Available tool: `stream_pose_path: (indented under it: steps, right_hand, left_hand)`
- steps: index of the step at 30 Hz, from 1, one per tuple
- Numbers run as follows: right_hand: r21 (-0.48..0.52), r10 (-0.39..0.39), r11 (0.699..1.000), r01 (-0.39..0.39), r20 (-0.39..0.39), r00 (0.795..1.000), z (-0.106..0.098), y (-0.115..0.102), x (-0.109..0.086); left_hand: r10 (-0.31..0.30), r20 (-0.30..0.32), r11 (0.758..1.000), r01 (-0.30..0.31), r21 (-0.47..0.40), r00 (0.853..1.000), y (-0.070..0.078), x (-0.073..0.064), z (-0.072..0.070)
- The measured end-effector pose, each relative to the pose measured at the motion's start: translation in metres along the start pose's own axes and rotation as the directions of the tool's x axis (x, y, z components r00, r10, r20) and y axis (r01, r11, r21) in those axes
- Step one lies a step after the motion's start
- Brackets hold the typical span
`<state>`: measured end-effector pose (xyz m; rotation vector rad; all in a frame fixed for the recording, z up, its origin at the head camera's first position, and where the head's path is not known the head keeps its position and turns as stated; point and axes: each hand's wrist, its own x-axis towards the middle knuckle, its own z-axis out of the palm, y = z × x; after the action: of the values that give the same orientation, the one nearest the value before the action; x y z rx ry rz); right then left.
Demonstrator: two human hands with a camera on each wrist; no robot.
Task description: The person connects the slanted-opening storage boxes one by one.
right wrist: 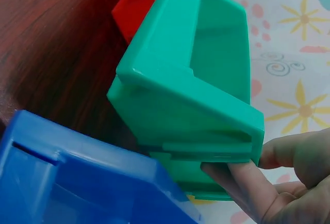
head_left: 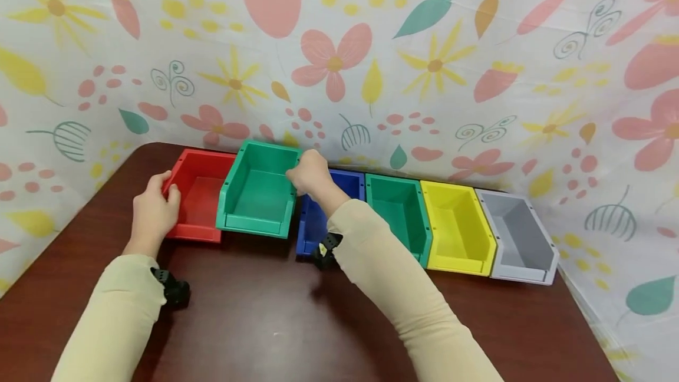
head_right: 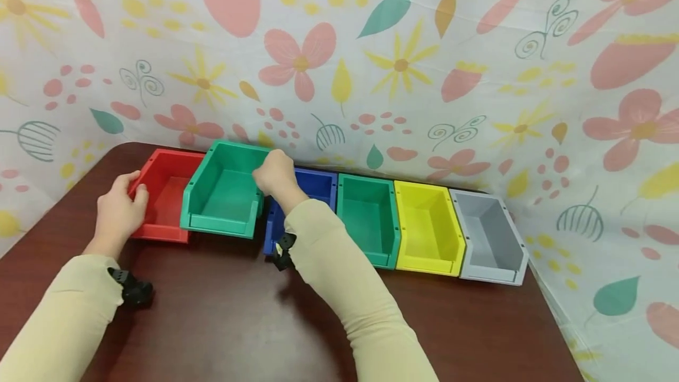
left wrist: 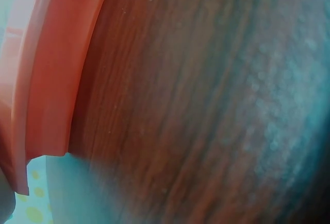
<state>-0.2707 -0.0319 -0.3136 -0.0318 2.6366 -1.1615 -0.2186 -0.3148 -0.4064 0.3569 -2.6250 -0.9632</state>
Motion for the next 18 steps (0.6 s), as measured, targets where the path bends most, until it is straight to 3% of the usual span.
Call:
stream_pose_path:
  steps: [5,12,18]
  right_hand:
    - [-0.026,0.03,0.999,-0.03,0.005,1.0,0.006,-0.007,0.004]
    - [0.036,0.032,0.999,-0.033,0.016,0.999,0.004,0.002,0.006]
    - [0.09,0.046,0.995,-0.047,0.014,0.999,0.005,0.007,0.007]
  left_hand:
    - [-0.043,0.055,0.999,0.044,-0.002,0.998,-0.004,-0.002,-0.01]
    - [-0.034,0.012,0.999,0.034,0.0,0.999,-0.004,-0.001,-0.003]
    - [-0.035,0.011,0.999,0.035,0.002,0.999,-0.001,-0.001,-0.002]
